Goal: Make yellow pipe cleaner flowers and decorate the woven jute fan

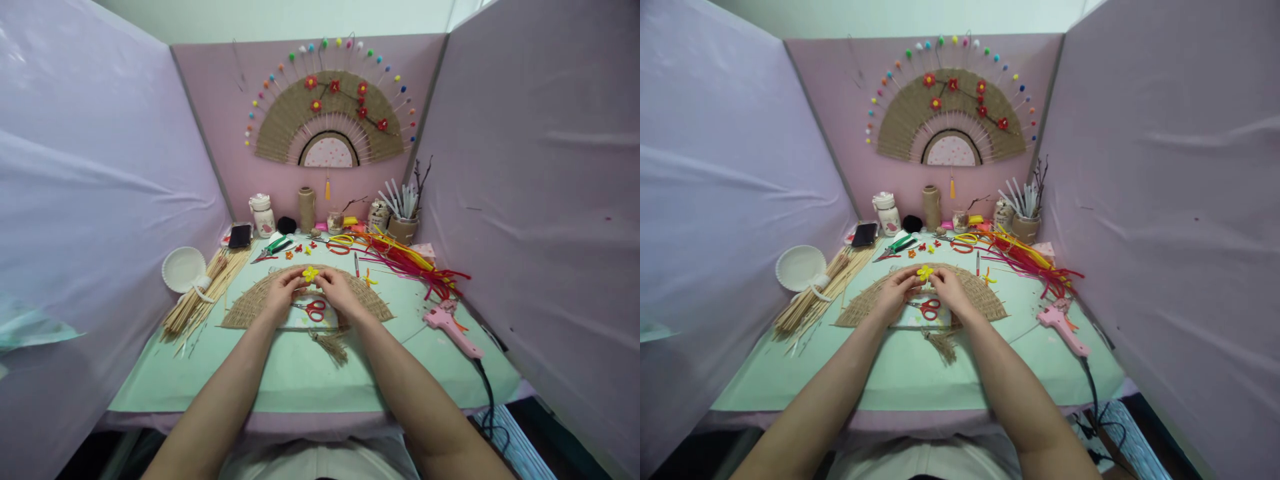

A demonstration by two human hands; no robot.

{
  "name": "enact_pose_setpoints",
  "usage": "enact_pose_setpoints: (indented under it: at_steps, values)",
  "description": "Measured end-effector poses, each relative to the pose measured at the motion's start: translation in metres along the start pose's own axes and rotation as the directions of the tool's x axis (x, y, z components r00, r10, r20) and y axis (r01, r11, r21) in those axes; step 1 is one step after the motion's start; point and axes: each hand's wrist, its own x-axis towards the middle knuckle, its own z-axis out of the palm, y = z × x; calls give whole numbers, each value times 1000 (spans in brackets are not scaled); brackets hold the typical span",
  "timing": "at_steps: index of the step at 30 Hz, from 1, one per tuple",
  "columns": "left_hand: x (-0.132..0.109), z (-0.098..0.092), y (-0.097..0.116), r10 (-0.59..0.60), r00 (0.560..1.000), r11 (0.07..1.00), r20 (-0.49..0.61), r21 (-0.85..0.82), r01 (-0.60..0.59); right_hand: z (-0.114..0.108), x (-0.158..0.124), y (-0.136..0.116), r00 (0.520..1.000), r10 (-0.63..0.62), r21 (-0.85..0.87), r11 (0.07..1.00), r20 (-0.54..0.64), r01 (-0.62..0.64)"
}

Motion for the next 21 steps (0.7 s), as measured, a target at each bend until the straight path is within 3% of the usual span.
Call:
enact_pose_setpoints:
  at_steps: [5, 9, 15, 21]
  values:
    - [0, 0, -2, -47, 997, 997, 59, -66, 51, -1, -2, -4, 998, -51, -33, 998, 48, 53]
    - [0, 0, 2, -84, 996, 991, 41, -101, 88, -3, -5, -8, 998, -47, -177, 983, 42, 53]
    - [-1, 2, 3, -67, 996, 998, -53, -9, 67, -4, -8, -13, 995, -56, -297, 952, 83, 78]
    - [-2, 3, 0, -42, 998, 997, -45, 56, 45, -3, -10, -17, 993, -66, -305, 948, 97, 93]
